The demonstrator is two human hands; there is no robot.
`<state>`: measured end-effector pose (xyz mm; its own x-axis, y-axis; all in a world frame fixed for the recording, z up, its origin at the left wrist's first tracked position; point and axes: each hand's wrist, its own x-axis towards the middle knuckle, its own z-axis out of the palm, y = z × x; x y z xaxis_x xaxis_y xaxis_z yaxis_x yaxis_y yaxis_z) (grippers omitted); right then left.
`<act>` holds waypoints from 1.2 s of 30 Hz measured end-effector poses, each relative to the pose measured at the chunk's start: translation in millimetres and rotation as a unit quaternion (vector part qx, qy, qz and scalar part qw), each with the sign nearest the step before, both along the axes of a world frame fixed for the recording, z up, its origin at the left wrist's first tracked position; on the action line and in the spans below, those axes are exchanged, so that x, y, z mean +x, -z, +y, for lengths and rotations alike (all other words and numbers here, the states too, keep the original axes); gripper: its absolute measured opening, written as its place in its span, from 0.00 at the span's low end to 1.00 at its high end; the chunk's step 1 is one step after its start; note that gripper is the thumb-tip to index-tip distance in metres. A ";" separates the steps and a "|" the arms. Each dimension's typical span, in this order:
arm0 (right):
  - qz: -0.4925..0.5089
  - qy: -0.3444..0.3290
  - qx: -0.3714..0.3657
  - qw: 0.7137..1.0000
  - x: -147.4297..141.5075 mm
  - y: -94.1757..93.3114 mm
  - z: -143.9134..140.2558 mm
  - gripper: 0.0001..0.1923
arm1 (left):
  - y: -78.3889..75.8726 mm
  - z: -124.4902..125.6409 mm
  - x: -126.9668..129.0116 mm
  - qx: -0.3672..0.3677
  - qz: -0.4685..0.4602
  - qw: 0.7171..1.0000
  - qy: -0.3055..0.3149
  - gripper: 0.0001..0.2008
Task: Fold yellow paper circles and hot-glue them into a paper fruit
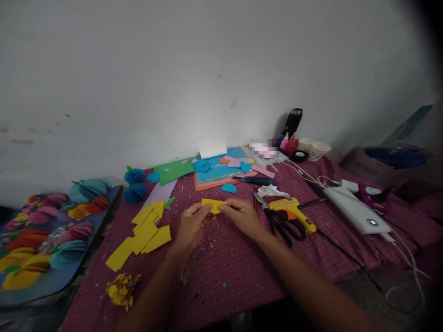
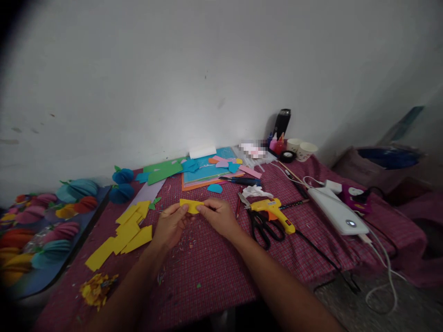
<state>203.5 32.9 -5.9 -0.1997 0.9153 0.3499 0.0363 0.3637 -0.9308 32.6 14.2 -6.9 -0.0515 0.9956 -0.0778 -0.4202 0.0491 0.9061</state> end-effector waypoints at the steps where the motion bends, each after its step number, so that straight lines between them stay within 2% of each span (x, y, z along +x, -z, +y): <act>1: 0.000 -0.001 -0.006 1.000 0.1 -0.4 -0.1 0.14 | 0.0 0.2 0.0 0.000 0.001 1.000 0.000 0.16; 9: 0.014 -0.006 -0.054 0.998 0.0 -0.9 1.6 0.13 | 0.3 -1.3 1.5 -0.003 0.002 1.000 -0.006 0.15; 15: -0.006 0.005 -0.055 0.998 -0.3 -1.2 1.0 0.14 | 0.9 -0.6 1.0 0.000 0.016 1.000 -0.010 0.16; 29: -0.004 0.008 -0.003 1.000 1.5 -2.8 -1.2 0.12 | 1.9 -1.7 -1.3 0.034 0.069 0.997 0.012 0.15; 36: -0.016 -0.012 0.037 0.999 0.8 -0.3 -2.8 0.10 | 2.4 -1.8 -3.6 0.044 0.145 0.988 -0.041 0.13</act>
